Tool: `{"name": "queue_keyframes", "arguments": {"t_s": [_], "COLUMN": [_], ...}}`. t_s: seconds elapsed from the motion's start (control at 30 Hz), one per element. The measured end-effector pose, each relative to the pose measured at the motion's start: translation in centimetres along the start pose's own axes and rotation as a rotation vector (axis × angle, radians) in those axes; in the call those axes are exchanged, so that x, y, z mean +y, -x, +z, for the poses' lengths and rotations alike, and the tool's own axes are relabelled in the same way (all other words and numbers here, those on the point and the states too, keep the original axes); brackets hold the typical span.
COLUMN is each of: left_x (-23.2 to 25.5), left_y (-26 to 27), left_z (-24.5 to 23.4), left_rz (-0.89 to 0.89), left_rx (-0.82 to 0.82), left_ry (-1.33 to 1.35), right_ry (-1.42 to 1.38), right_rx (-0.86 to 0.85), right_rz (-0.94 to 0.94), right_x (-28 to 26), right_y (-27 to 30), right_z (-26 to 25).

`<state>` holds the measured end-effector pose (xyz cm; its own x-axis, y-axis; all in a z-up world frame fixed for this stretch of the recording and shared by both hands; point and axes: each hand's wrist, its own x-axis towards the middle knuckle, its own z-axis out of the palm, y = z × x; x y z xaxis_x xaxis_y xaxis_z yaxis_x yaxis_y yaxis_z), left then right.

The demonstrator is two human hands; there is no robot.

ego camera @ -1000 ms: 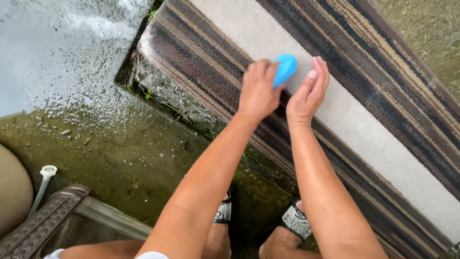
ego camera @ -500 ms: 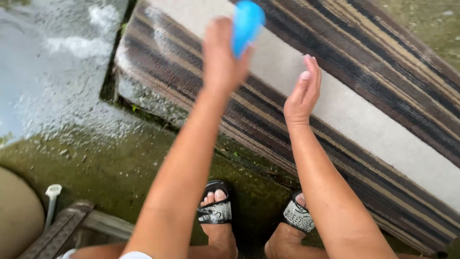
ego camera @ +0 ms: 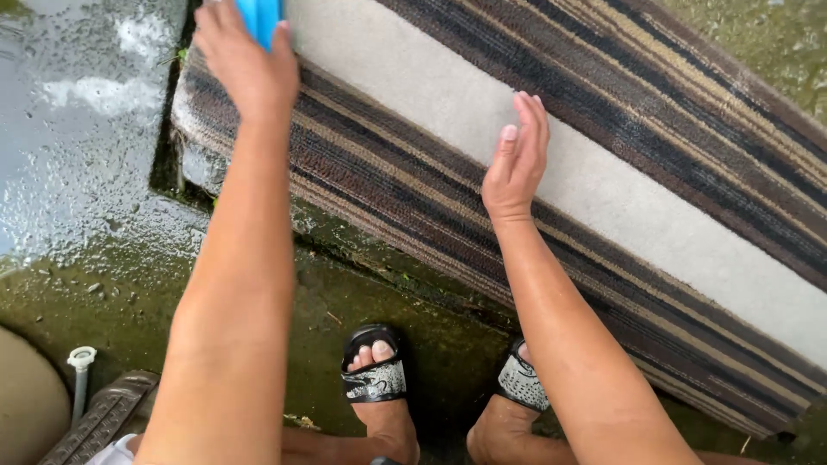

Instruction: Scrubbing a rug with a brush and soapy water and then rinsing it with a bucket of water.

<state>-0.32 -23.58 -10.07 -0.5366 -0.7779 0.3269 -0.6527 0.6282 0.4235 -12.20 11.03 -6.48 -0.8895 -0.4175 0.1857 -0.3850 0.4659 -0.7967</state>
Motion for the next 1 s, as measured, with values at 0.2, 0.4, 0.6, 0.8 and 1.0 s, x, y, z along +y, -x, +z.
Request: {"name": "queue_keyframes", "arguments": {"t_s": [0.2,0.4,0.6,0.8,1.0], "left_x": [15.6,20.6,11.8,15.4,21.7], "left_y": [6.3,11.4,2.9,3.7,8.5], "left_z": [-3.1,-1.9,1.1,-0.4,0.0], "left_rz": [0.13,0.203,0.166,0.178,0.282], "left_rx": [-0.241,-0.41,-0.144,-0.092,-0.466], "left_ry": [0.355,0.463,0.257,0.416,0.489], "right_ry": [0.048,0.026,0.124,0.142,0.054], "right_rx": [0.025,0.049,0.035,0.025,0.067], "right_rz": [0.043,0.026,-0.041,-0.082,-0.06], "right_x": [-0.4,-0.3,0.4,-1.0,-1.7], "right_y": [0.1,0.3,0.8,0.4,-0.2], "right_z": [1.5,1.3,1.2,1.5,1.4]}}
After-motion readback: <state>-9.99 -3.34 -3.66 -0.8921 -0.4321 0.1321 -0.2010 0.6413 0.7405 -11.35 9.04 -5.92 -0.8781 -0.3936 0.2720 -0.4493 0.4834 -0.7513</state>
